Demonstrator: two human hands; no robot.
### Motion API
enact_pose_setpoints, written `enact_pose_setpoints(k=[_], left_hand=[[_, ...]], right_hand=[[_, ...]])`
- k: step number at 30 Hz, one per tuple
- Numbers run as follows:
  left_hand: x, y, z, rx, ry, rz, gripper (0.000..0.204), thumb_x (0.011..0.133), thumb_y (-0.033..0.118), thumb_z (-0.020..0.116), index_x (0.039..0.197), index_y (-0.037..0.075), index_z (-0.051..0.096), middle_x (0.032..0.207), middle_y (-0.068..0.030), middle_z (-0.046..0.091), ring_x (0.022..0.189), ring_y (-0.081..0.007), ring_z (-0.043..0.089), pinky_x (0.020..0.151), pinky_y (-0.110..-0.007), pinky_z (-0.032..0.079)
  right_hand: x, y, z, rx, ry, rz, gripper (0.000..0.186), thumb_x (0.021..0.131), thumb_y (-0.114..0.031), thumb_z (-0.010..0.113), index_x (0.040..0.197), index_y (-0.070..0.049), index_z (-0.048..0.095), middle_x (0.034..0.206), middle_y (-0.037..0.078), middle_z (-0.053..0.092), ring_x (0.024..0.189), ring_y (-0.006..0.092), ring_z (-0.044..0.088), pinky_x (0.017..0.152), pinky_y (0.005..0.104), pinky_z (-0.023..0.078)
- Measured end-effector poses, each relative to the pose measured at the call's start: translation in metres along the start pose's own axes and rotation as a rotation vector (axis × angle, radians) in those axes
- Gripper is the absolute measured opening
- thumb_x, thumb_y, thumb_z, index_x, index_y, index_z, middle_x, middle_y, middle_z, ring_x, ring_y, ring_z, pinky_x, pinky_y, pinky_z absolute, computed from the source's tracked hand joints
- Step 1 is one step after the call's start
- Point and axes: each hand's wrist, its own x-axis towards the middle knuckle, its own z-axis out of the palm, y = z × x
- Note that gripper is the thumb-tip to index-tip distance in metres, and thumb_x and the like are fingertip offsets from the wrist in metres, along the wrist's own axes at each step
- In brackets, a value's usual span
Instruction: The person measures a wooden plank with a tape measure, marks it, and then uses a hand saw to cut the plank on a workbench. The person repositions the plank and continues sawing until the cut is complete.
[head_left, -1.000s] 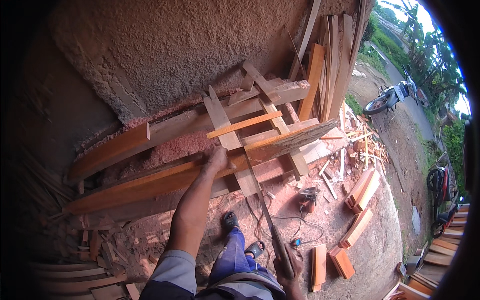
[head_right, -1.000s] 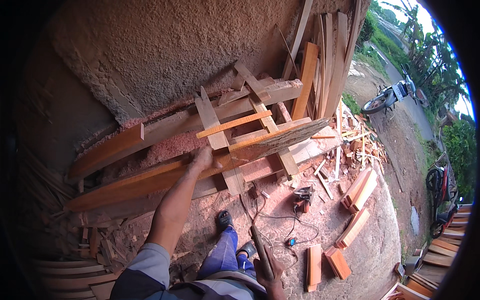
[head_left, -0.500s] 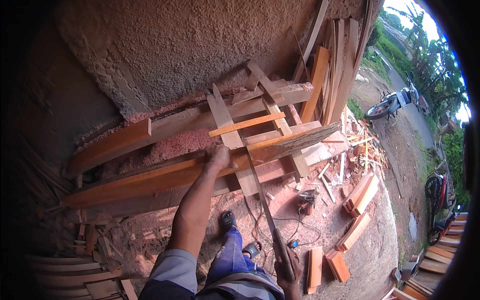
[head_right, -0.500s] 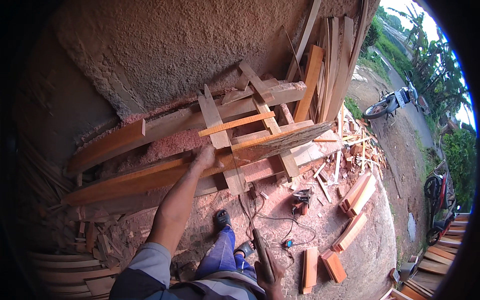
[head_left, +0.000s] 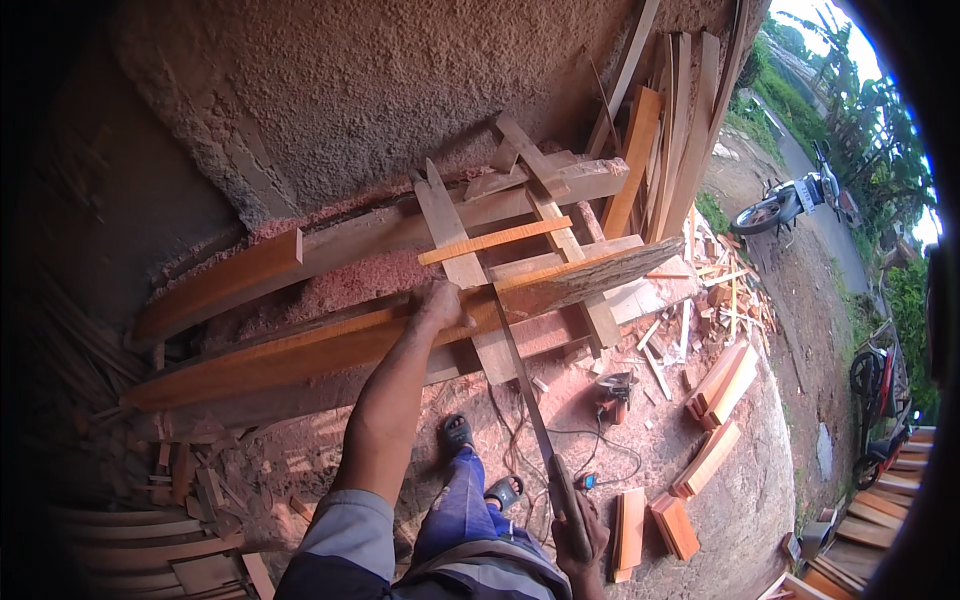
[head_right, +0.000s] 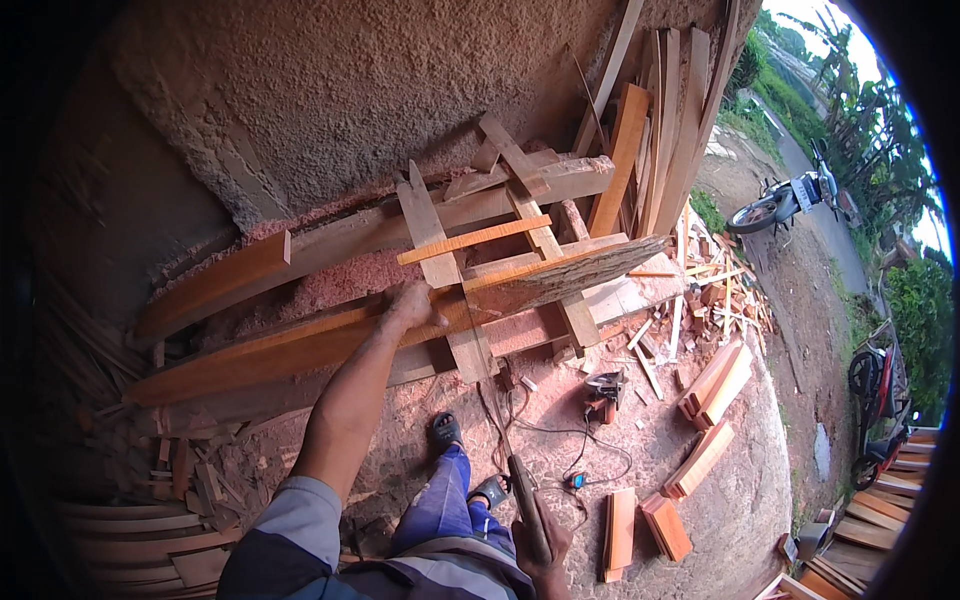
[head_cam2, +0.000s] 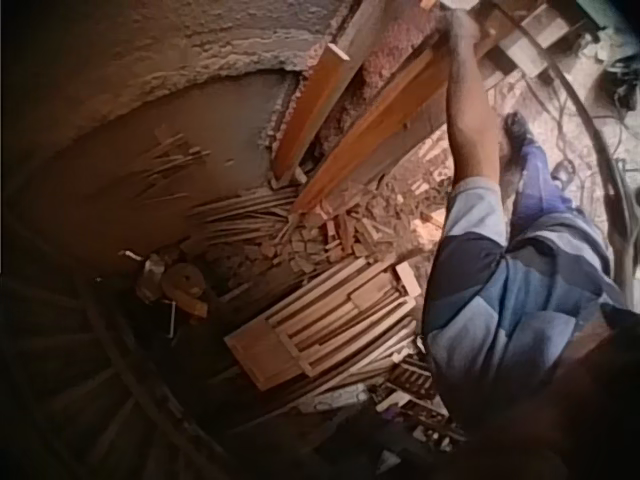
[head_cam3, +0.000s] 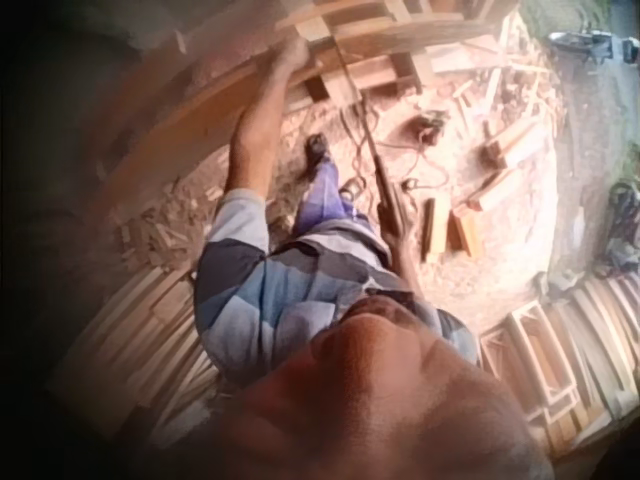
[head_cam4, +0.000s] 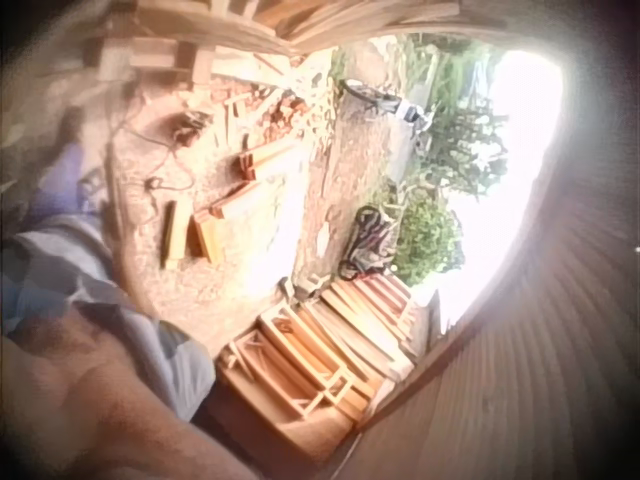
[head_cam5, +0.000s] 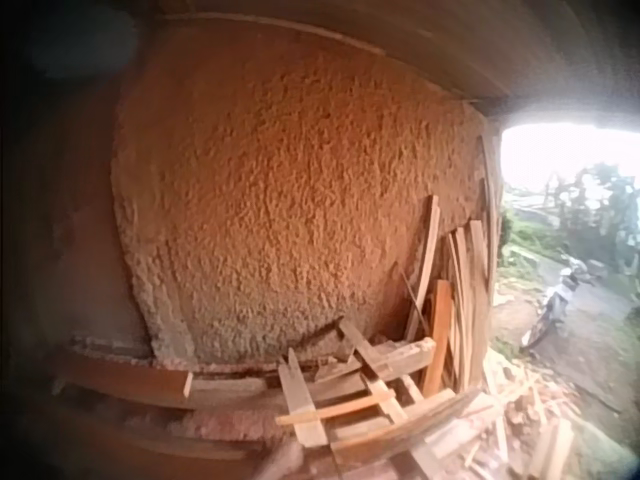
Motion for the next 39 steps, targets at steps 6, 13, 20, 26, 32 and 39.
enact_pose_setpoints(k=[6, 13, 20, 26, 32, 39], left_hand=[[-0.034, 0.011, 0.017, 0.058, 0.180, 0.024, 0.058, 0.069, 0.045, 0.090, 0.114, 0.010, 0.078, 0.114, -0.0163, 0.075, 0.108, -0.0345, 0.073, 0.091, -0.046, 0.059], [-0.002, 0.001, -0.004, 0.030, -0.017, -0.018, 0.070, 0.064, 0.053, 0.092, 0.118, 0.011, 0.076, 0.120, -0.0135, 0.075, 0.113, -0.0325, 0.072, 0.095, -0.046, 0.057], [-0.030, 0.009, 0.027, 0.046, 0.233, 0.041, 0.062, 0.069, 0.053, 0.089, 0.114, 0.012, 0.078, 0.116, -0.0154, 0.075, 0.113, -0.0337, 0.071, 0.096, -0.047, 0.057], [-0.005, -0.001, 0.012, 0.002, 0.060, 0.018, 0.075, 0.063, 0.054, 0.092, 0.124, 0.015, 0.073, 0.122, -0.0164, 0.074, 0.119, -0.0355, 0.069, 0.099, -0.048, 0.054], [-0.011, 0.005, 0.009, 0.041, 0.121, 0.002, 0.064, 0.063, 0.047, 0.095, 0.112, 0.009, 0.078, 0.121, -0.0180, 0.073, 0.116, -0.0352, 0.069, 0.097, -0.046, 0.056], [-0.031, 0.012, 0.010, 0.003, 0.080, 0.008, 0.064, 0.064, 0.046, 0.094, 0.113, 0.010, 0.077, 0.121, -0.0183, 0.073, 0.115, -0.0361, 0.070, 0.097, -0.046, 0.057]], right_hand=[[0.202, 0.021, 0.115, 0.220, -0.029, 0.034, 0.055, 0.091, -0.012, 0.073, 0.144, -0.006, 0.058, 0.114, 0.021, 0.074, 0.094, 0.0334, 0.075, 0.080, 0.0362, 0.058], [0.016, 0.016, 0.012, -0.052, -0.048, -0.010, 0.048, 0.093, -0.013, 0.071, 0.138, 0.001, 0.062, 0.125, 0.021, 0.072, 0.113, 0.0333, 0.072, 0.095, 0.0387, 0.057], [0.179, 0.017, 0.103, 0.180, 0.033, -0.016, 0.056, 0.090, -0.014, 0.073, 0.144, -0.010, 0.059, 0.105, 0.021, 0.073, 0.076, 0.0346, 0.074, 0.071, 0.0361, 0.056], [0.113, 0.030, 0.072, 0.127, -0.025, -0.011, 0.057, 0.091, -0.011, 0.074, 0.144, -0.003, 0.057, 0.131, 0.022, 0.068, 0.113, 0.0318, 0.072, 0.092, 0.0376, 0.057], [0.039, 0.004, 0.027, 0.065, -0.002, -0.051, 0.059, 0.088, -0.009, 0.075, 0.144, -0.003, 0.058, 0.125, 0.020, 0.072, 0.114, 0.0298, 0.073, 0.093, 0.0377, 0.058], [0.212, 0.028, 0.125, 0.200, 0.052, -0.103, 0.059, 0.089, -0.015, 0.073, 0.145, -0.010, 0.057, 0.102, 0.025, 0.071, 0.090, 0.0377, 0.075, 0.075, 0.0415, 0.057]])
